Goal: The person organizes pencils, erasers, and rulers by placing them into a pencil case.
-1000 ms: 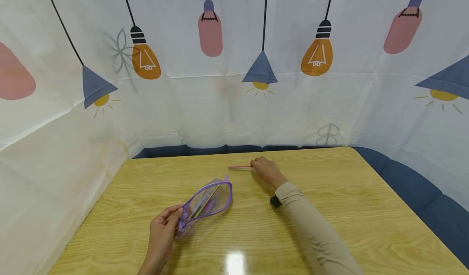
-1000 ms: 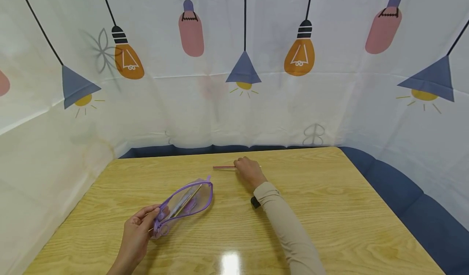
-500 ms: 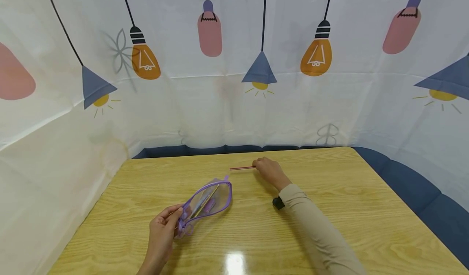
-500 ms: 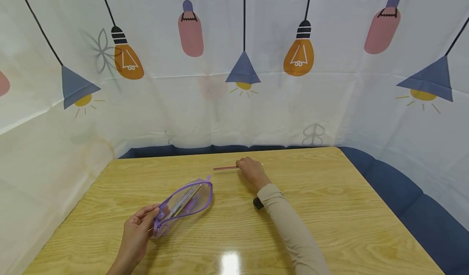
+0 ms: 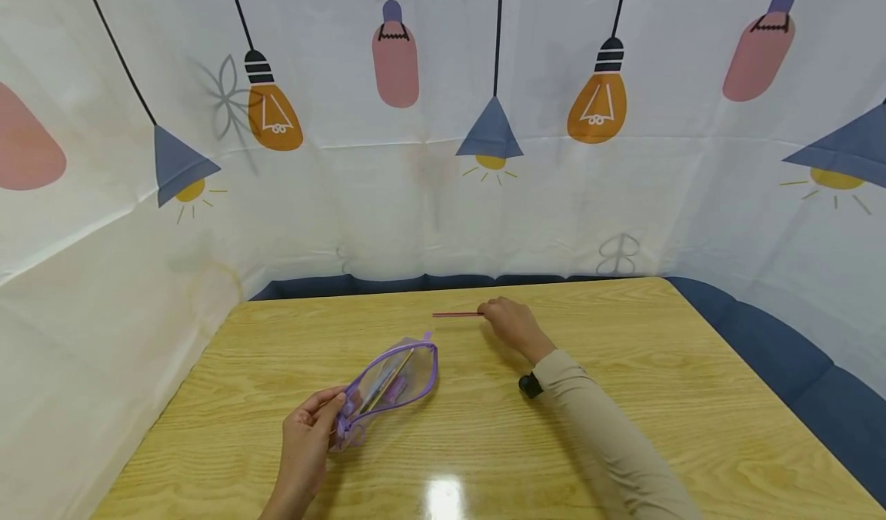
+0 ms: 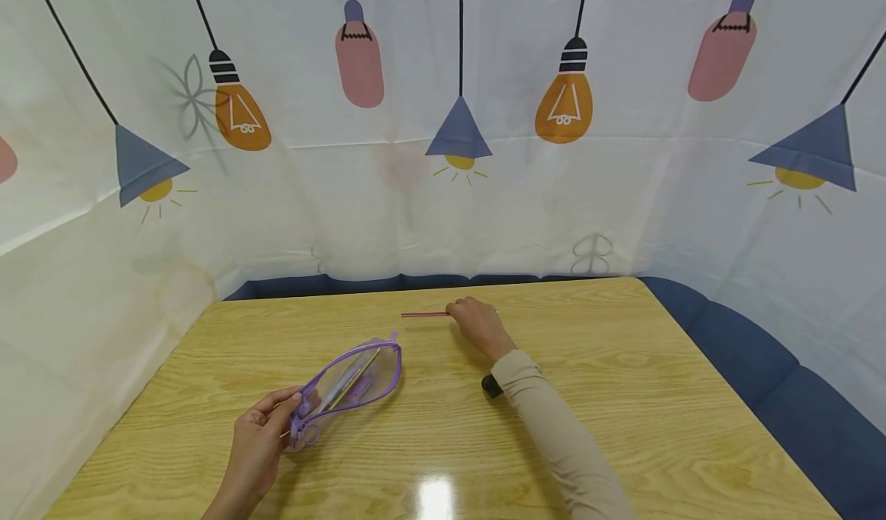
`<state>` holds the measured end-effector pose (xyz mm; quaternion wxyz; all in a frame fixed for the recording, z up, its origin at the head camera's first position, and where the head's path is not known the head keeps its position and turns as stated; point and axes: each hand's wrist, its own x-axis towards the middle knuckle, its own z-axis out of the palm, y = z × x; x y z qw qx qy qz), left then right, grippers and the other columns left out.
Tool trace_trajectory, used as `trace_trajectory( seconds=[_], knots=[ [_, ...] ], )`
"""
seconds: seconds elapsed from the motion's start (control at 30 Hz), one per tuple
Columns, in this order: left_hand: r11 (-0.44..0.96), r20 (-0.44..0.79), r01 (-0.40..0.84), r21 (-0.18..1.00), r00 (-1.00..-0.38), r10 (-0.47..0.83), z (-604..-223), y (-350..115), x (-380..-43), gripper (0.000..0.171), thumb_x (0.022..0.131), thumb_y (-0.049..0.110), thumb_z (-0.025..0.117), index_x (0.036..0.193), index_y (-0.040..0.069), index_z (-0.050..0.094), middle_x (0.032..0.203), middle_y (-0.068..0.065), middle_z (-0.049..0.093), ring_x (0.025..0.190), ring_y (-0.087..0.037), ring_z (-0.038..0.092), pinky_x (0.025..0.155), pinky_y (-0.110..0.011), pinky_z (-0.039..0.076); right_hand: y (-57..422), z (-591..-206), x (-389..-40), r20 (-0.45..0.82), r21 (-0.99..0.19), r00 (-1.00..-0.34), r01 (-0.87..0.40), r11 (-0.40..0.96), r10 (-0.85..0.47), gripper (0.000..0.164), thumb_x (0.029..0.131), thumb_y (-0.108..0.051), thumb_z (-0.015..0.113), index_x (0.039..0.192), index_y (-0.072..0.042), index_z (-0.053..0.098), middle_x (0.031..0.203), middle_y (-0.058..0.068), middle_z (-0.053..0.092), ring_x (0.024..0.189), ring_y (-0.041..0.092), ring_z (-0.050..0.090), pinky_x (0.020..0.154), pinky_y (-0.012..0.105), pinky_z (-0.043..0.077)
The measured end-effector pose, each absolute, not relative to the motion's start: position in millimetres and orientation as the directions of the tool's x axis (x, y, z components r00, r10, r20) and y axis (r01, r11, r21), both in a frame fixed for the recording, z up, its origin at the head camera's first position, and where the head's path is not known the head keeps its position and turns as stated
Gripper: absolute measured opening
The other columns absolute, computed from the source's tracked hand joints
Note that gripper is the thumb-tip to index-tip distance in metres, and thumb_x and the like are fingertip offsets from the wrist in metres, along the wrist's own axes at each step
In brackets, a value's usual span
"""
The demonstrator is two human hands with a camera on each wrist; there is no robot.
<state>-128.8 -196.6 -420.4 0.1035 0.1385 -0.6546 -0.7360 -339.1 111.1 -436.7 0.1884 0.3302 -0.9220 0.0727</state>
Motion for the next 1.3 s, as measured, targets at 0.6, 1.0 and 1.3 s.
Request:
trace_trajectory(
  seconds=[0.6,1.0,1.3],
  knots=[
    [-0.140,-0.083,-0.040,0.989,-0.945,-0.317,-421,-197,-129,0.022,0.096,0.013,0.062,0.109,-0.004,0.068,0.087,-0.006,0.072,0.072,-0.016,0.069,0.059,-0.026,0.055,112,-424,-324,0.516,0.048,-0.615,-0.674,0.737,-0.596,0.014,0.088,-0.003,0.071,0.101,-0.008,0.071,0.088,0.005,0.068,0.082,0.021,0.065,0.057,0.029,0.054],
    [-0.141,-0.075,-0.033,0.990,-0.951,-0.301,-423,-200,-128,0.024,0.097,0.013,0.061,0.112,-0.006,0.065,0.087,-0.005,0.072,0.073,-0.016,0.069,0.060,-0.027,0.055,119,-420,-314,0.561,0.071,-0.570,-0.689,0.721,-0.600,0.013,0.087,-0.006,0.073,0.100,-0.008,0.071,0.087,0.004,0.067,0.079,0.020,0.064,0.055,0.029,0.053],
    [-0.141,-0.071,-0.029,0.990,-0.949,-0.307,-423,-201,-129,0.023,0.097,0.013,0.062,0.110,-0.005,0.066,0.087,-0.004,0.072,0.074,-0.016,0.069,0.061,-0.026,0.055,124,-416,-309,0.620,-0.001,-0.534,-0.734,0.680,-0.575,0.013,0.087,-0.005,0.074,0.099,-0.007,0.070,0.086,0.004,0.067,0.078,0.020,0.064,0.057,0.030,0.053]
  ],
)
